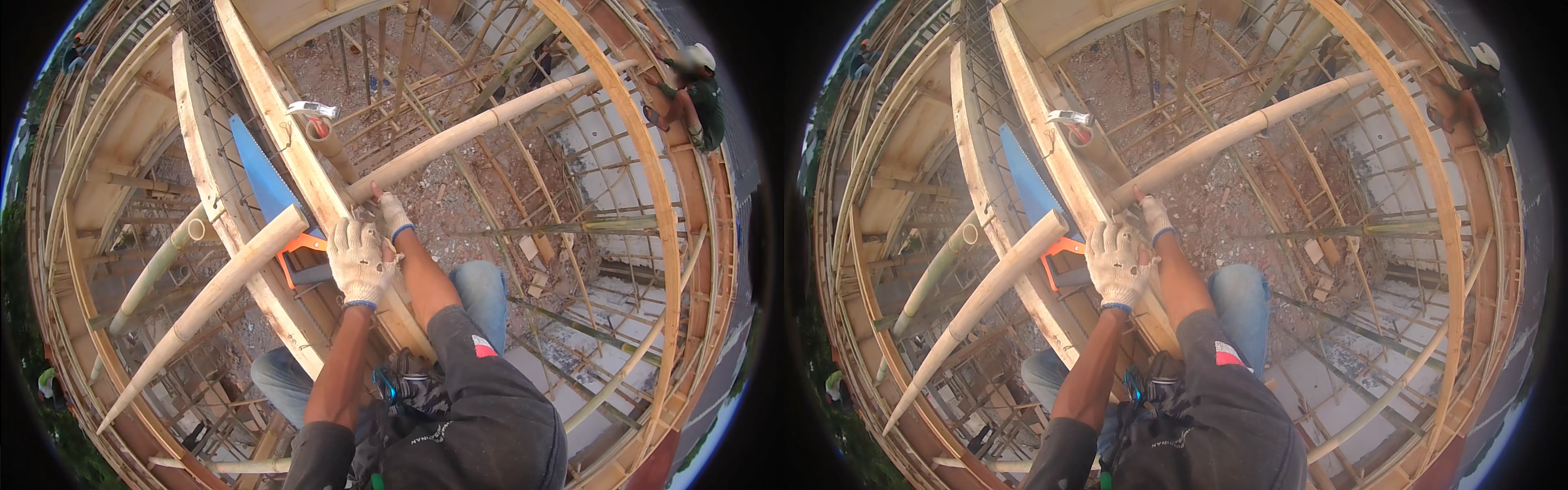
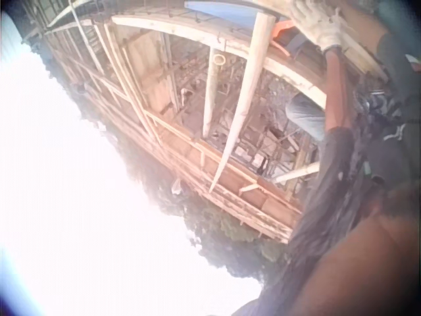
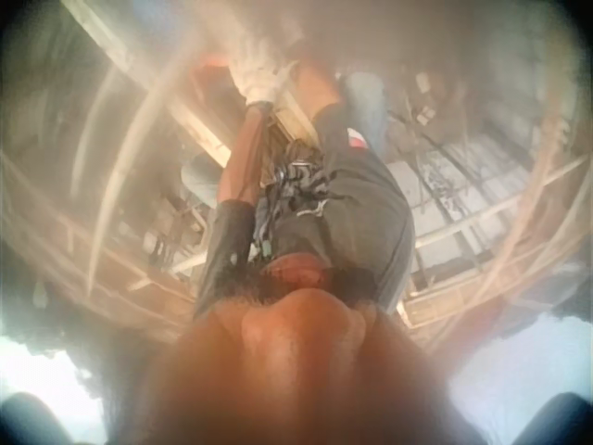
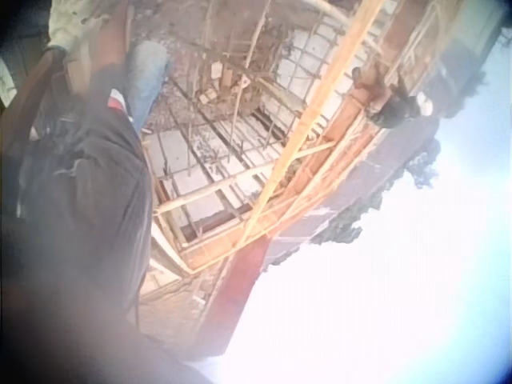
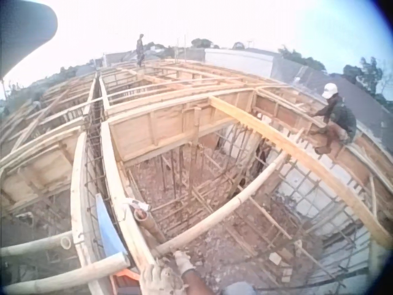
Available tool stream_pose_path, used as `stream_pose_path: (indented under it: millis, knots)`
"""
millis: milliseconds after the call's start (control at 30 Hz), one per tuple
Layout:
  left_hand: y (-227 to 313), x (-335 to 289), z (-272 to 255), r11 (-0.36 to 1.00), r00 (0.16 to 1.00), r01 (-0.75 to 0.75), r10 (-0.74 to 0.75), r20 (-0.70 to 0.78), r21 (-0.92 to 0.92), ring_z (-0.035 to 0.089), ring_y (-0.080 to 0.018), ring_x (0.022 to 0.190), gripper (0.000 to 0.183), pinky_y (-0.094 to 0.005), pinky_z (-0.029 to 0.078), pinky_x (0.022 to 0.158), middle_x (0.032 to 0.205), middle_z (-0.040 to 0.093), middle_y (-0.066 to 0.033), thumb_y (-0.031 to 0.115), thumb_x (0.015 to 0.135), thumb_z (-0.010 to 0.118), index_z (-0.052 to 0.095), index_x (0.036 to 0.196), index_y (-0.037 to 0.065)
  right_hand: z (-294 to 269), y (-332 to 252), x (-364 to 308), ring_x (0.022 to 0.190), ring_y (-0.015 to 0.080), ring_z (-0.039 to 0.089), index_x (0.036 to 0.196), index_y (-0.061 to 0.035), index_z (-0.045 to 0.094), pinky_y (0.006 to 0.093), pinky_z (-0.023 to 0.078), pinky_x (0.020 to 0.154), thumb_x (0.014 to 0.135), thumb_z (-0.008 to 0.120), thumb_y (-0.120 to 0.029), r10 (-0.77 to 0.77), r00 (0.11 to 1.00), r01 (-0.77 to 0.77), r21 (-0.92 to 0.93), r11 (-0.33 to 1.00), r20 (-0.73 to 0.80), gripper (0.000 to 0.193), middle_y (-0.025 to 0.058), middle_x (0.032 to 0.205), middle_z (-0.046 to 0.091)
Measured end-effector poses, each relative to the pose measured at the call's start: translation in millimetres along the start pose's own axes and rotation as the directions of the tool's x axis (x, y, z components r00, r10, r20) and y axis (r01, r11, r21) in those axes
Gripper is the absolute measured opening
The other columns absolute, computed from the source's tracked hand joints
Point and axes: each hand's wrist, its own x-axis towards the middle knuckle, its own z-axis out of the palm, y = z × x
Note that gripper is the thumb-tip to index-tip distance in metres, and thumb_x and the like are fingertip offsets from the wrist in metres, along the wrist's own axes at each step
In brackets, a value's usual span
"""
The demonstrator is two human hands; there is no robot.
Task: The person works on a bamboo roof framework, using a hammer to secure joints and a hand saw to cut bamboo poles. They reposition bamboo pieces and align them within the structure while seated on the framework.
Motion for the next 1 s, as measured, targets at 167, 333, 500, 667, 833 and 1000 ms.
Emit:
stream_pose_path:
  millis: [167, 333, 500, 667, 833, 1000]
  knots:
    - [26, -1, 4, 0.998, 0.998, -0.052, 0.053, 0.033, -0.036, 0.046, -0.0402, 0.140, 0.045, -0.0564, 0.033, 0.120, 0.138, 0.059, -0.0144, 0.027, 0.082, 0.071, 0.068, 0.121, 0.005, -61, 21, 53, 0.116, 0.0316, 0.059, 0.135, 0.0014, 0.059, 0.0492, 0.051, 0.098, 0.097, 0.074, -0.049, -0.095, 0.961, 0.065, -0.124, 0.990, -0.258, 0.065, 0.0168, 0.127, 0.063]
    - [1, -6, 5, 0.999, 1.000, 0.008, -0.006, -0.030, 0.039, 0.048, -0.0410, 0.138, 0.043, -0.0569, 0.035, 0.119, 0.137, 0.060, -0.0163, 0.025, 0.081, 0.073, 0.068, 0.118, 0.005, 4, 17, -9, 0.107, 0.0303, 0.064, 0.131, 0.0049, 0.064, 0.0453, 0.052, 0.093, 0.095, 0.077, -0.042, -0.035, 0.950, -0.045, -0.244, 0.969, -0.311, 0.061, 0.0184, 0.123, 0.068]
    - [26, -4, 8, 0.996, 0.995, -0.089, 0.088, -0.050, -0.021, 0.049, -0.0408, 0.136, 0.041, -0.0569, 0.034, 0.120, 0.132, 0.061, -0.0173, 0.028, 0.083, 0.072, 0.068, 0.116, 0.005, -56, 6, -47, 0.130, 0.0386, 0.059, 0.145, 0.0092, 0.052, 0.0474, 0.053, 0.102, 0.095, 0.076, -0.032, 0.006, 0.946, -0.089, -0.244, 0.966, -0.323, 0.068, 0.0290, 0.151, 0.052]
    - [-2, -9, 11, 0.997, 0.994, -0.072, 0.069, -0.083, -0.032, 0.047, -0.0421, 0.139, 0.044, -0.0566, 0.034, 0.120, 0.139, 0.059, -0.0182, 0.029, 0.086, 0.073, 0.066, 0.121, 0.004, -25, 9, -113, 0.096, 0.0259, 0.070, 0.145, 0.0087, 0.054, 0.0423, 0.058, 0.081, 0.098, 0.073, -0.024, -0.134, 0.947, 0.012, -0.383, 0.924, -0.292, 0.060, 0.0225, 0.128, 0.069]
    - [-12, -34, -15, 0.973, 0.996, -0.036, 0.016, -0.089, -0.227, 0.044, -0.0418, 0.144, 0.057, -0.0550, 0.029, 0.126, 0.150, 0.054, -0.0173, 0.015, 0.084, 0.076, 0.059, 0.137, 0.005, -5, 15, -184, 0.122, 0.0317, 0.066, 0.146, 0.0006, 0.057, 0.0402, 0.050, 0.105, 0.100, 0.068, -0.047, -0.276, 0.955, 0.110, -0.726, 0.679, -0.112, 0.067, 0.0207, 0.134, 0.070]
    - [-44, -101, -36, 0.993, 0.992, 0.037, -0.051, -0.120, -0.113, 0.041, -0.0387, 0.148, 0.062, -0.0545, 0.026, 0.127, 0.154, 0.051, -0.0174, 0.015, 0.088, 0.073, 0.054, 0.146, 0.005, 28, 26, -241, 0.130, 0.0449, 0.061, 0.151, 0.0002, 0.052, 0.0478, 0.050, 0.108, 0.098, 0.065, -0.053, -0.378, 0.926, 0.112, -0.961, 0.251, 0.009, 0.076, 0.0307, 0.138, 0.063]
